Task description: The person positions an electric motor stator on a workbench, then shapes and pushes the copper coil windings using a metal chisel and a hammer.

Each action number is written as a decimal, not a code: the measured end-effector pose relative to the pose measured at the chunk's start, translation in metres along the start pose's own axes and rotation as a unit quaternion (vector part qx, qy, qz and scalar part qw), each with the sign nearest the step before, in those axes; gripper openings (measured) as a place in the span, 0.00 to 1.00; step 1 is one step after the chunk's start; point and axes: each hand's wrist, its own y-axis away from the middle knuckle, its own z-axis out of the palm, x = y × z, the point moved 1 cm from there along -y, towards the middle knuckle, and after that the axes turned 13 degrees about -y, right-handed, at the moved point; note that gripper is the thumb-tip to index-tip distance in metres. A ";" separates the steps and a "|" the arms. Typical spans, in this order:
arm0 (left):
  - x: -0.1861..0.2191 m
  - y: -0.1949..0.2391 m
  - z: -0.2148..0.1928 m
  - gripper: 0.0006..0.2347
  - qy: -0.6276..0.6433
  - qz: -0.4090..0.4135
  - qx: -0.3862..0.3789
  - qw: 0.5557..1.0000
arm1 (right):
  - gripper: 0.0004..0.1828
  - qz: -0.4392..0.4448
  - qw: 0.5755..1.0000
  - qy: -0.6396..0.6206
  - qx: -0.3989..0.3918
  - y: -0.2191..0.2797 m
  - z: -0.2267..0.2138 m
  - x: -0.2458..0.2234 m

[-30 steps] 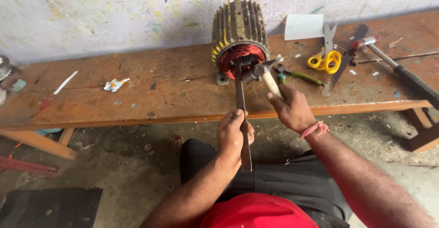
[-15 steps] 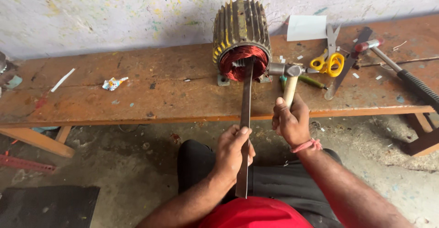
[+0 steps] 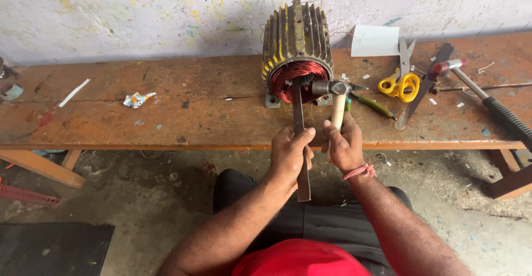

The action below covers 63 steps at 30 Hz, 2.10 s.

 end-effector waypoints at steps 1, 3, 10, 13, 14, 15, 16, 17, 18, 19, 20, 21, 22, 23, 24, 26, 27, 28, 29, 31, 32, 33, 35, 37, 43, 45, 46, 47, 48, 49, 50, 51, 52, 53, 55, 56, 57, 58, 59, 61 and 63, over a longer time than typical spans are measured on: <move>0.002 0.000 0.002 0.10 0.014 -0.002 0.002 1.000 | 0.08 -0.001 1.000 0.000 0.000 -0.001 0.000 0.000; 0.004 0.001 0.006 0.10 0.035 -0.005 -0.003 0.999 | 0.08 -0.001 1.000 -0.018 -0.017 -0.001 -0.003 0.003; 0.000 0.010 0.014 0.08 0.053 -0.025 0.001 0.998 | 0.11 -0.010 0.998 -0.041 -0.041 0.001 -0.006 -0.012; -0.004 0.008 0.016 0.08 0.117 -0.036 -0.023 0.992 | 0.13 -0.052 0.997 -0.028 -0.059 0.001 -0.013 -0.047; -0.005 0.007 0.015 0.08 0.117 -0.037 -0.024 0.992 | 0.13 -0.116 0.990 -0.025 -0.081 -0.002 -0.018 -0.061; -0.005 0.006 0.014 0.07 0.119 -0.043 -0.026 0.992 | 0.13 -0.179 0.978 -0.022 -0.102 -0.005 -0.019 -0.072; -0.005 0.005 0.014 0.07 0.121 -0.047 -0.028 0.991 | 0.13 -0.180 0.978 -0.022 -0.102 -0.007 -0.019 -0.077; -0.005 0.005 0.014 0.07 0.122 -0.047 -0.029 0.991 | 0.14 -0.157 0.985 0.021 -0.065 -0.008 -0.020 -0.080; -0.004 0.005 0.015 0.07 0.135 -0.049 -0.033 0.989 | 0.14 -0.134 0.988 0.064 -0.030 -0.011 -0.021 -0.081; -0.003 0.006 0.014 0.07 0.149 -0.050 -0.036 0.987 | 0.14 -0.134 0.988 0.064 -0.032 -0.016 -0.020 -0.082; -0.003 0.007 0.013 0.07 0.151 -0.050 -0.037 0.987 | 0.14 -0.149 0.952 0.236 -0.122 -0.020 -0.019 -0.082; -0.003 0.007 0.011 0.07 0.159 -0.054 -0.034 0.985 | 0.14 -0.158 0.879 0.399 -0.207 -0.022 -0.018 -0.081; -0.003 0.007 0.010 0.07 0.165 -0.061 -0.033 0.984 | 0.14 -0.156 0.880 0.400 -0.204 -0.017 -0.019 -0.082; -0.005 0.009 0.010 0.07 0.165 -0.064 -0.035 0.984 | 0.14 -0.117 0.895 0.388 -0.186 -0.011 -0.019 -0.083; -0.005 0.009 0.010 0.06 0.160 -0.057 -0.038 0.985 | 0.14 -0.082 0.908 0.373 -0.171 -0.012 -0.016 -0.086; -0.006 0.013 0.008 0.06 0.156 -0.053 -0.036 0.986 | 0.13 -0.024 0.951 0.289 -0.111 -0.012 -0.014 -0.099; -0.009 0.017 0.007 0.06 0.142 -0.057 -0.025 0.988 | 0.12 0.038 0.978 0.199 -0.047 -0.010 -0.013 -0.101; -0.008 0.017 0.009 0.06 0.128 -0.058 -0.020 0.990 | 0.12 0.037 0.978 0.199 -0.047 -0.011 -0.011 -0.105; -0.006 0.017 0.009 0.06 0.128 -0.057 -0.020 0.990 | 0.13 -0.037 0.985 0.165 -0.035 -0.013 -0.012 -0.109; -0.005 0.020 0.007 0.07 0.127 -0.047 -0.034 0.990 | 0.15 -0.108 0.985 0.129 -0.025 -0.014 -0.011 -0.105; -0.003 0.020 0.006 0.07 0.127 -0.045 -0.033 0.990 | 0.15 -0.163 0.960 0.218 -0.061 -0.016 -0.006 -0.099; -0.001 0.021 0.006 0.07 0.128 -0.041 -0.035 0.990 | 0.15 -0.215 0.923 0.305 -0.096 -0.017 -0.002 -0.095; -0.003 0.025 0.009 0.07 0.133 -0.039 -0.037 0.990 | 0.16 -0.159 0.899 0.388 -0.128 -0.021 -0.008 -0.095; -0.006 0.027 0.008 0.07 0.117 -0.047 -0.022 0.992 | 0.18 -0.100 0.867 0.463 -0.154 -0.019 -0.008 -0.095; -0.010 0.024 0.001 0.09 0.125 -0.048 -0.027 0.991 | 0.16 -0.097 0.963 0.249 -0.038 -0.017 -0.012 -0.094; -0.010 0.025 -0.002 0.08 0.112 -0.046 -0.027 0.992 | 0.17 -0.207 0.918 0.325 -0.096 -0.020 -0.006 -0.081; -0.012 0.027 -0.002 0.08 0.100 -0.046 -0.028 0.994 | 0.17 -0.205 0.917 0.327 -0.098 -0.022 -0.010 -0.080; -0.014 0.030 -0.001 0.08 0.102 -0.047 -0.028 0.993 | 0.17 -0.159 0.892 0.398 -0.143 -0.027 -0.015 -0.082; -0.015 0.033 -0.002 0.08 0.095 -0.051 -0.024 0.994 | 0.17 -0.112 0.859 0.465 -0.182 -0.029 -0.018 -0.084; -0.015 0.033 -0.003 0.08 0.088 -0.053 -0.021 0.994 | 0.17 -0.112 0.859 0.466 -0.179 -0.027 -0.018 -0.084; -0.014 0.031 -0.003 0.08 0.089 -0.054 -0.022 0.994 | 0.15 -0.078 0.903 0.400 -0.132 -0.021 -0.019 -0.084; -0.014 0.029 -0.003 0.08 0.102 -0.052 -0.030 0.993 | 0.13 -0.043 0.939 0.331 -0.084 -0.017 -0.020 -0.085; -0.013 0.030 -0.006 0.09 0.114 -0.048 -0.032 0.992 | 0.13 -0.042 0.939 0.329 -0.088 -0.015 -0.016 -0.082; -0.014 0.032 -0.009 0.09 0.115 -0.048 -0.027 0.992 | 0.14 -0.068 0.955 0.286 -0.045 -0.012 -0.014 -0.080; -0.012 0.036 -0.011 0.08 0.107 -0.056 -0.032 0.992 | 0.15 -0.096 0.966 0.239 0.000 -0.013 -0.011 -0.074; -0.011 0.035 -0.011 0.08 0.106 -0.054 -0.034 0.992 | 0.15 -0.111 0.927 0.349 -0.077 -0.015 -0.007 -0.069; -0.011 0.034 -0.013 0.08 0.111 -0.053 -0.028 0.992 | 0.16 -0.123 0.870 0.453 -0.152 -0.016 -0.005 -0.066; -0.013 0.036 -0.012 0.08 0.117 -0.055 -0.025 0.991 | 0.16 -0.121 0.870 0.454 -0.149 -0.015 -0.009 -0.068; -0.015 0.039 -0.012 0.08 0.116 -0.057 -0.028 0.991 | 0.16 -0.143 0.871 0.445 -0.152 -0.016 -0.012 -0.072; -0.020 0.043 -0.010 0.09 0.145 -0.046 -0.039 0.988 | 0.17 -0.165 0.869 0.440 -0.154 -0.012 -0.014 -0.079; -0.023 0.049 -0.012 0.09 0.108 -0.033 -0.051 0.992 | 0.14 0.039 0.990 0.130 -0.034 -0.001 -0.007 -0.073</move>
